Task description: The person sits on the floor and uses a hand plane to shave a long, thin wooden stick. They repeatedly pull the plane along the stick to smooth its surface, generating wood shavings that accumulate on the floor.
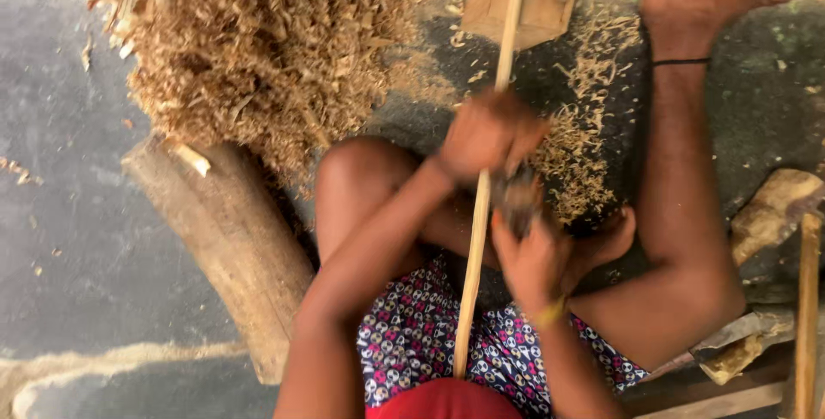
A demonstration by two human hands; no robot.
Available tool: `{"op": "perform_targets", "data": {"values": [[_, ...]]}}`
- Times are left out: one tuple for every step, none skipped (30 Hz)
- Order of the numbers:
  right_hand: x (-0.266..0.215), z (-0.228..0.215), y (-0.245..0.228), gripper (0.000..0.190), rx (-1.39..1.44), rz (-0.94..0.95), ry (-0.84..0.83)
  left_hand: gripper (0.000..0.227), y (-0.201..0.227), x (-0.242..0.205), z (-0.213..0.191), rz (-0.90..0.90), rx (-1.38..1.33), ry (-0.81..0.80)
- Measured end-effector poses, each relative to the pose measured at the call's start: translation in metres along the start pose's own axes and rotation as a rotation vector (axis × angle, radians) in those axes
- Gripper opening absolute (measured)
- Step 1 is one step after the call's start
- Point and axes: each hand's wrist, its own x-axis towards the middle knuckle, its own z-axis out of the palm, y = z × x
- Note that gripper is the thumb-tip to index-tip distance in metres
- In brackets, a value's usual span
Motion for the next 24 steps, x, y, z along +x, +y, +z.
{"op": "perform_targets", "data": {"values": [[0.024,0.0,0.006,0.028,0.037,0.043,-0.027,0.03,-0.023,0.022,0.011,0.02,-0.046,0.029],[0.046,0.0,0.011,0.028,-0.004,-0.031,0.006,0.021,-0.041,0.04,0.02,0.037,0.014,0.038],[0.07,-0.001,0.016,0.029,-0.053,-0.112,0.05,0.018,-0.059,0.062,0.027,0.066,0.072,0.054],[0.095,0.003,0.02,0.029,0.015,-0.124,0.05,0.016,-0.08,0.085,0.026,0.122,0.173,0.085],[0.115,0.004,0.023,0.029,0.077,-0.135,0.05,0.013,-0.092,0.103,0.025,0.179,0.268,0.12],[0.127,0.005,0.025,0.029,0.007,-0.112,0.058,0.017,-0.096,0.111,0.025,0.078,0.256,0.035],[0.142,0.009,0.024,0.03,-0.058,-0.103,0.065,0.022,-0.103,0.123,0.018,-0.023,0.256,-0.041],[0.151,0.008,0.024,0.03,-0.123,-0.093,0.073,0.027,-0.105,0.134,0.014,-0.124,0.255,-0.116],[0.147,0.007,0.024,0.03,-0.09,-0.14,0.088,0.029,-0.102,0.132,0.012,-0.104,0.261,-0.106],[0.142,0.005,0.024,0.031,-0.057,-0.187,0.103,0.031,-0.097,0.128,0.012,-0.084,0.267,-0.096],[0.132,0.003,0.024,0.031,-0.028,-0.226,0.114,0.033,-0.089,0.119,0.013,-0.069,0.267,-0.09],[0.114,0.002,0.024,0.032,0.028,-0.124,0.064,0.02,-0.078,0.107,0.015,0.015,0.19,-0.026],[0.088,0.0,0.022,0.032,0.082,-0.024,0.004,0.021,-0.063,0.089,0.016,0.089,0.114,0.042],[0.063,-0.001,0.021,0.03,0.078,-0.03,0.021,0.019,-0.047,0.068,0.014,0.076,0.107,0.005],[0.034,-0.002,0.02,0.028,0.076,-0.031,0.03,0.017,-0.026,0.042,0.01,0.054,0.099,-0.035],[0.006,-0.003,0.018,0.024,0.069,0.065,-0.01,0.014,-0.003,0.02,0.007,0.036,0.099,-0.037],[-0.02,-0.002,0.014,0.026,-0.065,0.261,-0.134,0.011,0.016,0.0,-0.002,0.089,0.176,-0.084],[-0.043,-0.004,0.008,0.03,-0.201,0.455,-0.258,0.008,0.048,-0.023,-0.008,0.042,0.16,-0.118],[-0.061,-0.006,0.0,0.042,-0.108,0.25,-0.109,0.005,0.069,-0.033,-0.018,0.015,0.16,-0.147],[-0.071,-0.007,-0.005,0.058,-0.014,0.045,0.041,0.016,0.077,-0.036,-0.028,0.009,0.1,-0.087],[-0.079,-0.011,-0.005,0.058,-0.018,0.056,0.0,0.029,0.092,-0.047,-0.033,-0.033,-0.002,-0.047],[-0.083,-0.014,-0.004,0.058,-0.021,0.067,-0.04,0.032,0.096,-0.052,-0.037,-0.056,-0.006,-0.053],[-0.078,-0.013,0.0,0.057,-0.028,0.057,-0.06,0.034,0.09,-0.049,-0.038,-0.053,-0.002,-0.044],[-0.075,-0.013,0.0,0.057,-0.004,0.063,-0.051,0.037,0.085,-0.044,-0.038,-0.051,0.003,-0.034]]}}
